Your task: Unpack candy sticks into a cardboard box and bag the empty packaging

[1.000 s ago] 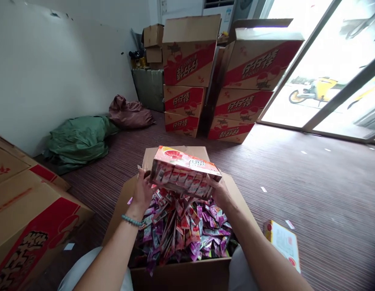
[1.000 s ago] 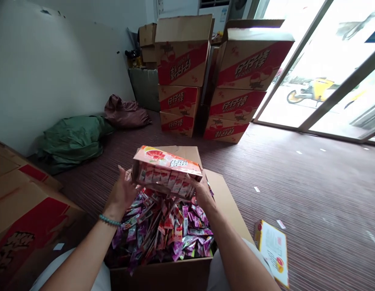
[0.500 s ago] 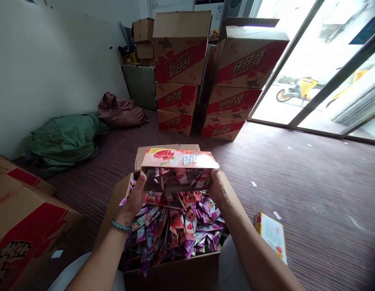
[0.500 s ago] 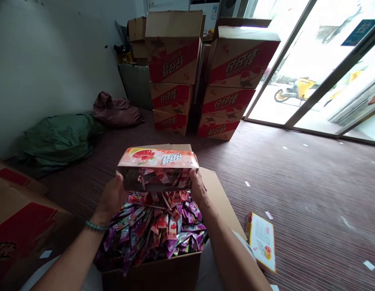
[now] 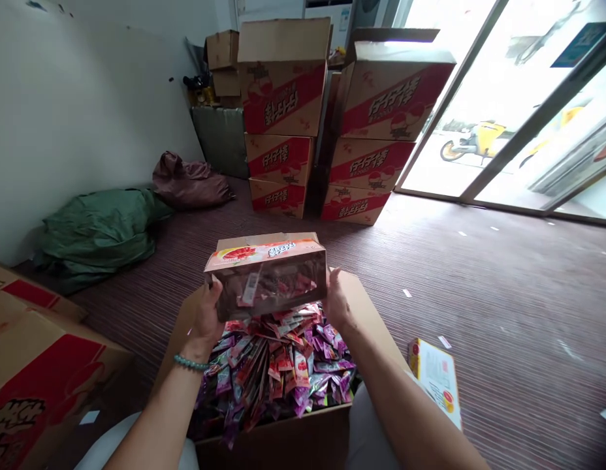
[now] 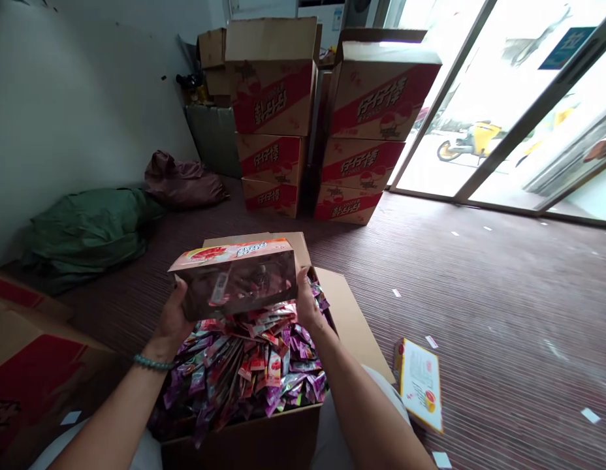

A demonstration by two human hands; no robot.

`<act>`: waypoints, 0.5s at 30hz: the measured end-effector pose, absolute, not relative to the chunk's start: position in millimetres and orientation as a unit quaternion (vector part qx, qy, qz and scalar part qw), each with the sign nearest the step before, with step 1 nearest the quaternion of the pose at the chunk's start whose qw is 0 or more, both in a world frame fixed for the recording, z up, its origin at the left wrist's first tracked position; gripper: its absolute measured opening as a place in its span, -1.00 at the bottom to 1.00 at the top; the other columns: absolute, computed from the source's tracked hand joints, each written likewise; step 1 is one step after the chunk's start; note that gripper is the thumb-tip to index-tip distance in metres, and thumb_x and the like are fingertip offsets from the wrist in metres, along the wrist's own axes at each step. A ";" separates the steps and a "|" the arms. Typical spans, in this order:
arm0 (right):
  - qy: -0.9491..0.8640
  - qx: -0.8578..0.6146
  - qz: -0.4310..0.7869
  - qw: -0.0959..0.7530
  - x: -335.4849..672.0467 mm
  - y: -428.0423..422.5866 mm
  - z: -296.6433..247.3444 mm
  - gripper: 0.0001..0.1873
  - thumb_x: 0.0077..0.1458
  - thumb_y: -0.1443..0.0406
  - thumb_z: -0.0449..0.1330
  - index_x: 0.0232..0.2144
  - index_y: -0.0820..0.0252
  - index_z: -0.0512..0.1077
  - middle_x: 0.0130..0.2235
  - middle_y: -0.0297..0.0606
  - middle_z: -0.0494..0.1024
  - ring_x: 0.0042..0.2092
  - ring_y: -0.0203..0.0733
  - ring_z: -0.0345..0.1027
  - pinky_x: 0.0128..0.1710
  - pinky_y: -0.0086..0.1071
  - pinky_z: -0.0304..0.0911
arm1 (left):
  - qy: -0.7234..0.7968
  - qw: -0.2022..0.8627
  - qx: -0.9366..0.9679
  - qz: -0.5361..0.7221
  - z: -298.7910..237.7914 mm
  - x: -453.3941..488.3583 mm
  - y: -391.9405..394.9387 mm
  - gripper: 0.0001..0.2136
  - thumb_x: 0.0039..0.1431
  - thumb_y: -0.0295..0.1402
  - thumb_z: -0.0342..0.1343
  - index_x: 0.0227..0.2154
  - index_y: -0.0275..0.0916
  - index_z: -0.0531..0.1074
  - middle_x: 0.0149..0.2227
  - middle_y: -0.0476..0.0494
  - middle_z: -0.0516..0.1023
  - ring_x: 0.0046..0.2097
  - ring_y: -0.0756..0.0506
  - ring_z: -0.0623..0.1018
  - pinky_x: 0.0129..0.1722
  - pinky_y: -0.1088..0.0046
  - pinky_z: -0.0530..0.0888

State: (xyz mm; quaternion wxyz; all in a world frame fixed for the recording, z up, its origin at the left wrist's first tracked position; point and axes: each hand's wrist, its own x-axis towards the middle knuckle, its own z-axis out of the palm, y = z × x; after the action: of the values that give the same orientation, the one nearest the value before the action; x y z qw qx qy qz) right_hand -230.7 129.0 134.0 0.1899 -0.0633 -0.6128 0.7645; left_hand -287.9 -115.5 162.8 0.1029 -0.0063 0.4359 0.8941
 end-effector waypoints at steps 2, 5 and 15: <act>-0.596 -0.071 0.772 0.209 -231.6 126.2 134.7 -0.07 0.16 -0.37 -0.23 0.30 -0.01 0.30 0.26 -0.23 0.43 0.43 -0.06 0.02 0.44 0.06 -0.16 | 0.436 0.097 -0.004 0.895 159.1 -288.3 -115.8 -0.38 -0.15 -0.02 0.45 -0.01 -0.21 0.55 -0.08 -0.21 0.69 0.12 -0.34 0.57 0.07 0.12 0.58; -0.585 -0.060 0.789 0.177 -233.1 121.8 136.4 -0.11 0.13 -0.38 -0.14 0.30 -0.09 0.30 0.31 -0.30 0.36 0.43 -0.04 0.01 0.46 0.01 -0.16 | 0.438 0.102 -0.031 0.893 156.2 -288.3 -115.6 -0.42 -0.10 0.02 0.42 -0.05 -0.19 0.57 -0.13 -0.20 0.70 0.08 -0.34 0.60 0.06 0.11 0.59; -0.720 -0.115 0.678 0.092 -217.4 132.7 131.1 -0.08 0.14 -0.35 -0.09 0.41 -0.13 0.06 0.48 -0.27 -0.05 0.50 0.06 -0.30 0.43 0.19 -0.36 | 0.338 0.041 -0.116 0.933 187.4 -300.7 -138.6 -0.45 0.18 0.20 0.05 -0.11 -0.19 0.56 -0.33 -0.15 0.66 -0.28 -0.20 0.63 -0.15 0.06 0.63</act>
State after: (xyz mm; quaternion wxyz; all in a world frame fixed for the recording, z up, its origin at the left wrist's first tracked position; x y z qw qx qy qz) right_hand -217.4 132.7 131.1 0.0916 -0.1153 -0.7204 0.6777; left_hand -300.7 -138.6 187.4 0.0414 -0.1164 0.3380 0.9330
